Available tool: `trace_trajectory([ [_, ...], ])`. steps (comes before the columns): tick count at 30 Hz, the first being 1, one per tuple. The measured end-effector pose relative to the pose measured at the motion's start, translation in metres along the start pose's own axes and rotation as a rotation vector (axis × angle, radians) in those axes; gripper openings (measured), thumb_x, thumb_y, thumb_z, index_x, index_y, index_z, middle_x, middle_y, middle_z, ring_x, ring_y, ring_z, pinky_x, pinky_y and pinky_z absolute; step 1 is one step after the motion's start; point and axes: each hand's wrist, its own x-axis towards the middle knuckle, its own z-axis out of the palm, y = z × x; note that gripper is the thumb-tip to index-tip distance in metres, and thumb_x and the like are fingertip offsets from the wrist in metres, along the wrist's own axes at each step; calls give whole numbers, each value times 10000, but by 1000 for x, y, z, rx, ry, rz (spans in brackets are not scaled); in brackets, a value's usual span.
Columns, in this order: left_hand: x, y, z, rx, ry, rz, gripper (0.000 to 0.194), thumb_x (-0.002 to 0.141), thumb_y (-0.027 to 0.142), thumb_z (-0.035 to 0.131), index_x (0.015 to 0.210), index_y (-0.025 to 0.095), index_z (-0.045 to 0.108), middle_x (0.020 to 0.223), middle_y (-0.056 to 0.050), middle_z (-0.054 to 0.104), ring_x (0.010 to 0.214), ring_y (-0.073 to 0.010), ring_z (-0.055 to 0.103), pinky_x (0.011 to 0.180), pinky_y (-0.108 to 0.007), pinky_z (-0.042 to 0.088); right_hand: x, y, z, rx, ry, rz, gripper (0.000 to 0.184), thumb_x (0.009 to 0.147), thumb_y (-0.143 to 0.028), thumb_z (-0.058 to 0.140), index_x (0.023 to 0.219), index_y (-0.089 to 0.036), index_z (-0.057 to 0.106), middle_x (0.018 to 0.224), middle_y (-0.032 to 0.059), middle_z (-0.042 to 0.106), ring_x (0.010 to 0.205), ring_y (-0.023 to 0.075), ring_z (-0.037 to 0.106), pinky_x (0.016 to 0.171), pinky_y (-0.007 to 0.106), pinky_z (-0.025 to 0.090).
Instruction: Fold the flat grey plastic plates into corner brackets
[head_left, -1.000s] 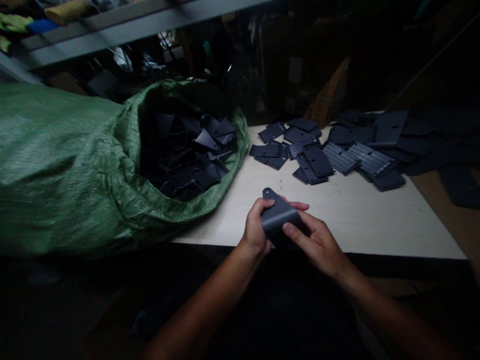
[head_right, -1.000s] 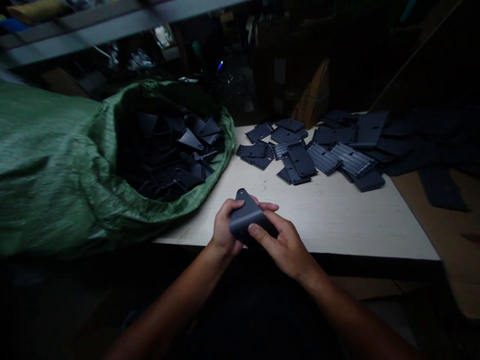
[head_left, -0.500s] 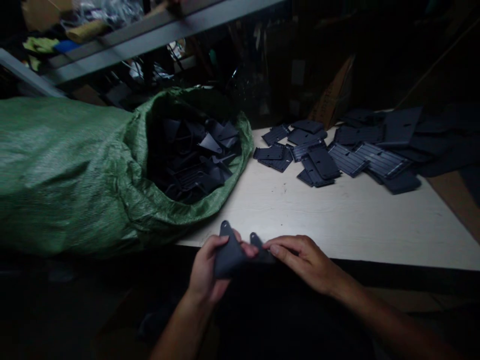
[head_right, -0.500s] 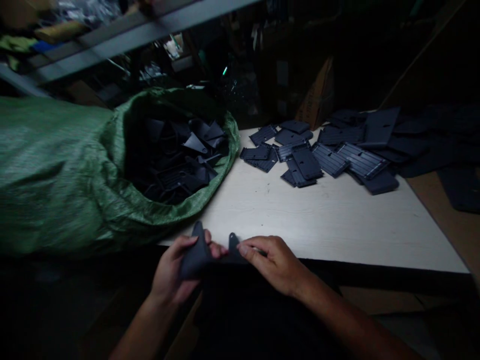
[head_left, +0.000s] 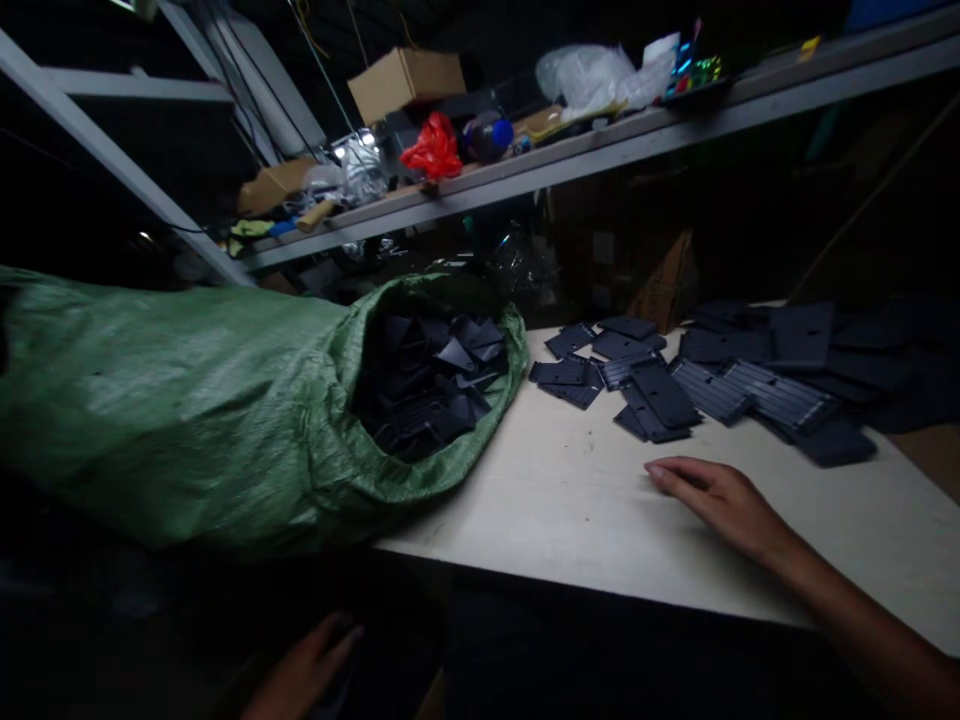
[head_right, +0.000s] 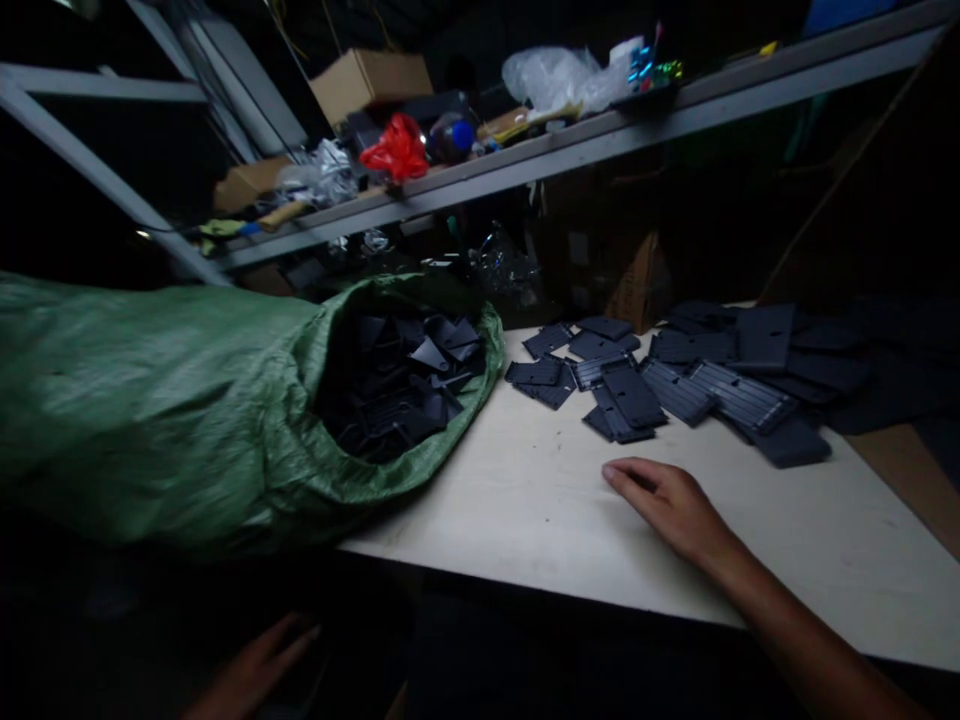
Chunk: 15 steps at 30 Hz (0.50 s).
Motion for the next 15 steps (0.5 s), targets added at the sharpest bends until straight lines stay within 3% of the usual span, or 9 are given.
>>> trace_trajectory([
  [3,-29,57,-3,-231,-92,266,617,785,761,611,1185,308,736,1339,-45,734,1349,-341,613,1197,-427,414,5,15,-12,-19,85,47,586,793,-726,711,1033,-207,840,1115,134,790,1048,390,711,1016,510,516],
  [6,-48,126,-13,-396,-228,429,514,934,634,592,1282,271,698,1251,-74,760,1125,-297,727,1049,-410,527,6,30,-15,-27,126,64,576,760,-723,711,999,-215,840,1066,132,796,1025,395,718,1013,521,513],
  [10,-26,191,-32,-401,-69,645,513,927,574,652,1309,232,675,1311,-114,730,1188,-303,701,1046,-393,521,0,44,-10,-18,154,53,558,761,-719,714,961,-214,840,1041,133,798,1031,398,718,1008,519,518],
  [15,45,241,-67,100,267,785,685,942,538,617,1521,190,506,1495,-149,616,1371,-305,591,1150,-384,444,-12,49,-5,57,183,16,583,778,-754,706,947,-213,844,1044,143,799,1026,401,725,988,508,546],
])
